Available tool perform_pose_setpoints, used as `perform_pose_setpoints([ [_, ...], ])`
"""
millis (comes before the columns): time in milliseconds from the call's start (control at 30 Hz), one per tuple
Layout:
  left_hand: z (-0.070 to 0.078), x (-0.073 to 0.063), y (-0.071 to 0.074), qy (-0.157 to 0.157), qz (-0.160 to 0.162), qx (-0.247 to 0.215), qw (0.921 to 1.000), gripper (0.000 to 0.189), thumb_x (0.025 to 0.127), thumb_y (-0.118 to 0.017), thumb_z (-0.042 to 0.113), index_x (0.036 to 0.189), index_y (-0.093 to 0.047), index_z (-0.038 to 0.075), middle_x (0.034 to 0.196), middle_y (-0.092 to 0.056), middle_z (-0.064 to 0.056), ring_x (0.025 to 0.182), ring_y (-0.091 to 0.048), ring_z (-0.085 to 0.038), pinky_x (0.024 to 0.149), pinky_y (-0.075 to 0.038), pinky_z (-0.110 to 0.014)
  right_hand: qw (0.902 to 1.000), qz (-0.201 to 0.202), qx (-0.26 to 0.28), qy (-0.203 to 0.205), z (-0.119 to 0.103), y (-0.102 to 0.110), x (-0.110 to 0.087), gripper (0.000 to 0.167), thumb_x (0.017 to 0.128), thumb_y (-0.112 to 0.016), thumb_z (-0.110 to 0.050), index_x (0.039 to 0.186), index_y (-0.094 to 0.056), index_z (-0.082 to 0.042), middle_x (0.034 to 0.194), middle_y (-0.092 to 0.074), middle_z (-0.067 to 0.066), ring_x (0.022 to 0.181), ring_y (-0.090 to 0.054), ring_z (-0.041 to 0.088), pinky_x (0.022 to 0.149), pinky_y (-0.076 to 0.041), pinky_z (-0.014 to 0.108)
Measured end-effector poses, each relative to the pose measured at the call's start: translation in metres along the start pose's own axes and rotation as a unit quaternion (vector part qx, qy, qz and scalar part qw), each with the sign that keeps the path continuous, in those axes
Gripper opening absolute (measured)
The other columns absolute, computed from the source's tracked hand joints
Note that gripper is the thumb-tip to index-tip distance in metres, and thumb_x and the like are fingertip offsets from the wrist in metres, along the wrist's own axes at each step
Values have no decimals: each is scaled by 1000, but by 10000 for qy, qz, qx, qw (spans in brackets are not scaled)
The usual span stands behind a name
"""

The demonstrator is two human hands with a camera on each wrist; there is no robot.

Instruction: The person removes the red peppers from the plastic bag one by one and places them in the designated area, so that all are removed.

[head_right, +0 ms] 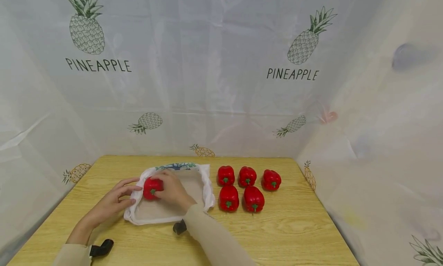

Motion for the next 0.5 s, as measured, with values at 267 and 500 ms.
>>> perform_pose_setpoints([
  [267, 0, 3, 0, 21, 42, 119, 9999, 34, 103, -71, 13, 137, -69, 15, 165, -36, -12, 118, -57, -9, 89, -56, -27, 9997, -61, -121, 219, 0, 10, -9, 47, 90, -87, -15, 135, -72, -20, 136, -62, -3, 119, -60, 8, 96, -50, 16],
  [500, 0, 1, -1, 81, 54, 104, 9999, 34, 104, -71, 14, 137, -68, 8, 165, -37, -12, 118, -57, -9, 89, -55, -27, 9993, -198, 66, 306, -2, 25, -18, 48, 91, -86, -13, 136, -71, -20, 142, -61, -1, 119, -61, 11, 93, -55, 21],
])
Point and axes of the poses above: each hand's wrist, its own x-axis towards the middle knuckle, its own y-axis out of the back of the hand, z = x × y, the point moved 4 cm from there along x, towards the middle knuckle
